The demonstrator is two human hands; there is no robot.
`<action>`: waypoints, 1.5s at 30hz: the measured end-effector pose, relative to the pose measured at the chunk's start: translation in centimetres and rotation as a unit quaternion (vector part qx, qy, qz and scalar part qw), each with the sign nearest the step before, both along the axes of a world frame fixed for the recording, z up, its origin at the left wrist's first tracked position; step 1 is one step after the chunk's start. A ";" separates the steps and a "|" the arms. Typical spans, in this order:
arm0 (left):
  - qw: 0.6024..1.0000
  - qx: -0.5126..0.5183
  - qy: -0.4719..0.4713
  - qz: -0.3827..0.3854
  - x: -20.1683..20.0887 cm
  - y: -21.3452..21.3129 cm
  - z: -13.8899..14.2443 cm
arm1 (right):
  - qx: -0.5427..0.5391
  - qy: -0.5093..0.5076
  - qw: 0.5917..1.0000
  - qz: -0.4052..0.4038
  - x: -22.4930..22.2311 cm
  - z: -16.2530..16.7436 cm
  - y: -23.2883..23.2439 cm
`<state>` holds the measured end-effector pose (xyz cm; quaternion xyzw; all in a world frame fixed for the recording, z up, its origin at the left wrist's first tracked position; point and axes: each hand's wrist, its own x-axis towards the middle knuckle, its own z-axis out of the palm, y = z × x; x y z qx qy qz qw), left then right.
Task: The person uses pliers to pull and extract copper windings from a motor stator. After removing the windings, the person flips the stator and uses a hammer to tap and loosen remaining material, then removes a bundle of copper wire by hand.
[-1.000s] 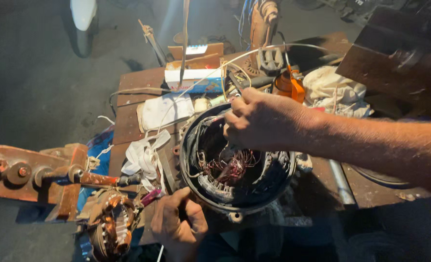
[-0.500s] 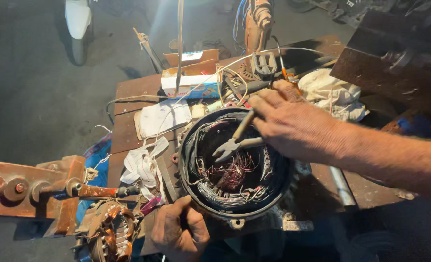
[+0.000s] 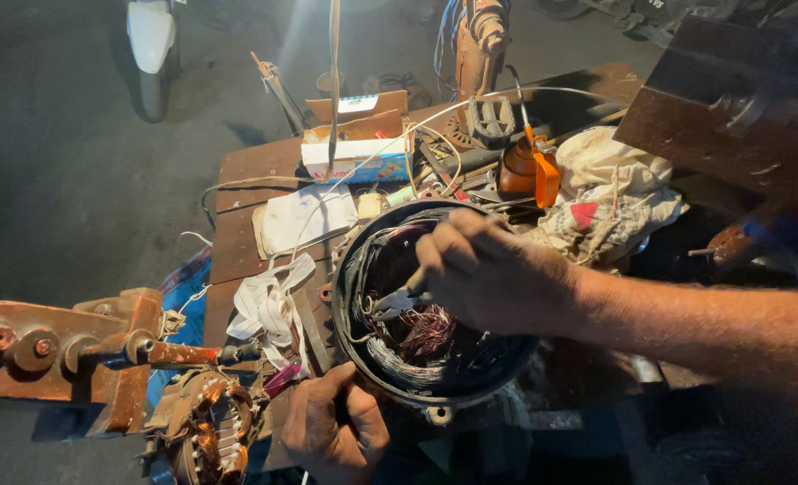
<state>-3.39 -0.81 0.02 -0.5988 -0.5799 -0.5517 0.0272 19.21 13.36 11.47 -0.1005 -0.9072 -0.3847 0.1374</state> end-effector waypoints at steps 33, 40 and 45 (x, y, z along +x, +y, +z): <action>0.924 -0.330 0.195 -0.012 2.2 1.5 7.4 | -0.797 0.552 0.243 -0.036 3.0 -7.2 -9.7; 0.907 -0.335 0.250 -0.047 3.6 2.4 7.4 | -0.794 0.572 0.204 0.012 2.6 -7.6 -9.3; 0.895 -0.352 0.263 -0.073 3.4 2.7 7.9 | -0.785 0.547 0.286 -0.051 2.6 -6.5 -9.2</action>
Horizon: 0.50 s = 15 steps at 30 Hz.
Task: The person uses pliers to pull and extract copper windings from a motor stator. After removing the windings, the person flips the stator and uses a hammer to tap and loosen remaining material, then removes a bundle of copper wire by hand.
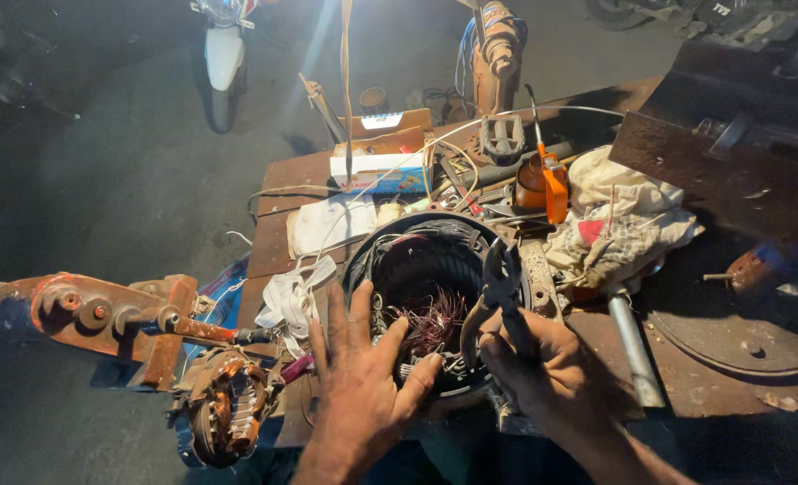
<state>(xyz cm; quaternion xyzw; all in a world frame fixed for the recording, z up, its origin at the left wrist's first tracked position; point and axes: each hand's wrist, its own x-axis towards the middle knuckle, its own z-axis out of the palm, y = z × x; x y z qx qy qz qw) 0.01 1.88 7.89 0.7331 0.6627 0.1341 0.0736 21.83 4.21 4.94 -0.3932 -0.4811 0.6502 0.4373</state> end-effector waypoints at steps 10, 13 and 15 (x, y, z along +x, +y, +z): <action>0.987 0.112 0.041 -0.104 1.1 -1.2 0.0 | -0.019 0.024 0.999 -0.017 0.0 -0.2 -0.4; 0.987 0.073 0.060 -0.130 1.7 -0.8 0.8 | -0.024 0.072 0.997 -0.015 0.3 -1.3 -0.6; 0.989 -0.003 0.042 -0.140 1.9 -0.4 1.4 | -0.034 0.071 0.997 -0.028 0.3 -1.7 -0.6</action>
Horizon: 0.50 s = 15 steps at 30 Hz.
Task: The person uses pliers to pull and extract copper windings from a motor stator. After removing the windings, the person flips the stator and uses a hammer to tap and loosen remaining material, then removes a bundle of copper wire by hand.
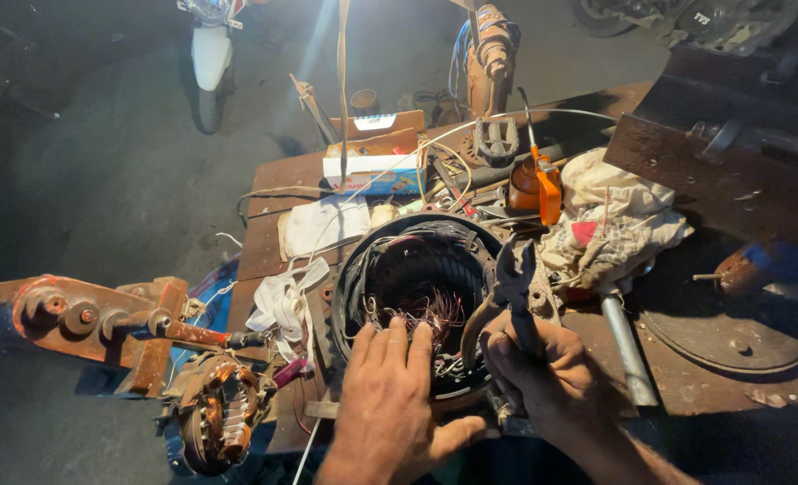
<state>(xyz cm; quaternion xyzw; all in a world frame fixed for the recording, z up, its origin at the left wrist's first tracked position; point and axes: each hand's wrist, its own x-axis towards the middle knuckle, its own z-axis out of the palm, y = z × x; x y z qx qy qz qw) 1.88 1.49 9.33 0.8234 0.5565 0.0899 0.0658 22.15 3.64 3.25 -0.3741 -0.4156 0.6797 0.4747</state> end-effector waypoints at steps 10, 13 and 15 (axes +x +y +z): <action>0.974 -0.215 0.065 -0.043 -0.4 3.7 2.0 | 0.160 -0.110 0.979 0.059 -0.2 1.0 0.8; 0.976 -0.086 -0.140 -0.141 -2.5 2.6 3.3 | 0.016 -0.103 0.994 -0.015 0.0 0.7 0.8; 0.969 -0.038 -0.240 -0.038 -4.2 2.1 4.1 | 0.013 -0.026 1.000 -0.002 0.1 0.1 1.1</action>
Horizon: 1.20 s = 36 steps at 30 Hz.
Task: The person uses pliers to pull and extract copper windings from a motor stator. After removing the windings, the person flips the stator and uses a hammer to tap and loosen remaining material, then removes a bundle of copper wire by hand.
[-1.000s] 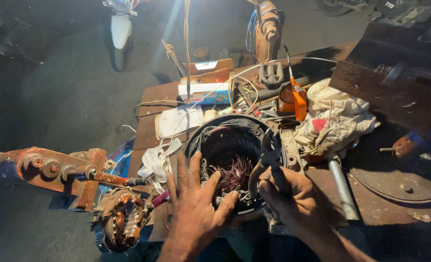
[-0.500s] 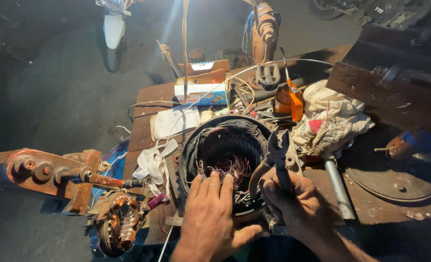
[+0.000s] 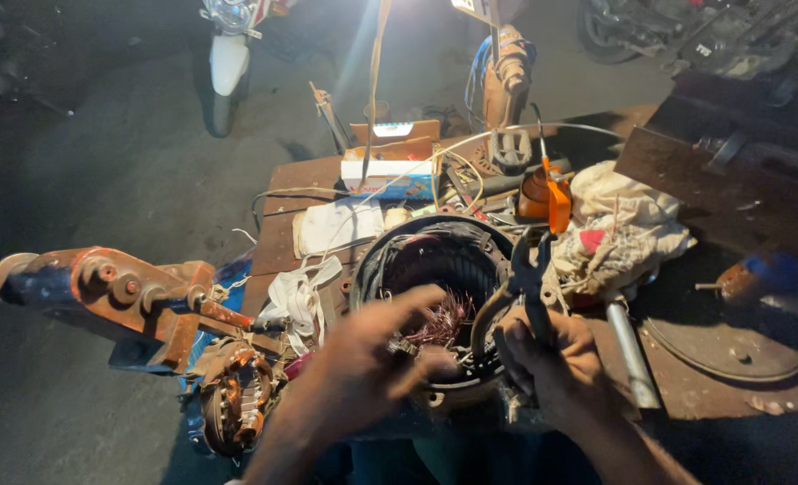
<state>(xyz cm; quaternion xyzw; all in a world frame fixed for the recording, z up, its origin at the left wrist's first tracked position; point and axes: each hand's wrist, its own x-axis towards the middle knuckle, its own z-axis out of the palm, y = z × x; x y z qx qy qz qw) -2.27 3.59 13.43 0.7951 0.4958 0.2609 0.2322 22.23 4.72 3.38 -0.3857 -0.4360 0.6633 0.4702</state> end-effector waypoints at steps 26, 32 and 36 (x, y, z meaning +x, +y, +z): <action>0.983 0.044 0.098 0.152 -4.1 4.1 -3.8 | 0.444 -0.399 0.802 0.012 1.2 6.1 2.4; 0.981 0.085 0.123 0.121 -4.0 4.4 -3.6 | 0.566 -0.674 0.475 0.002 0.1 8.6 5.1; 0.970 0.154 0.166 0.090 -3.0 5.0 -3.3 | 0.592 -0.690 0.415 0.035 -1.9 8.5 6.6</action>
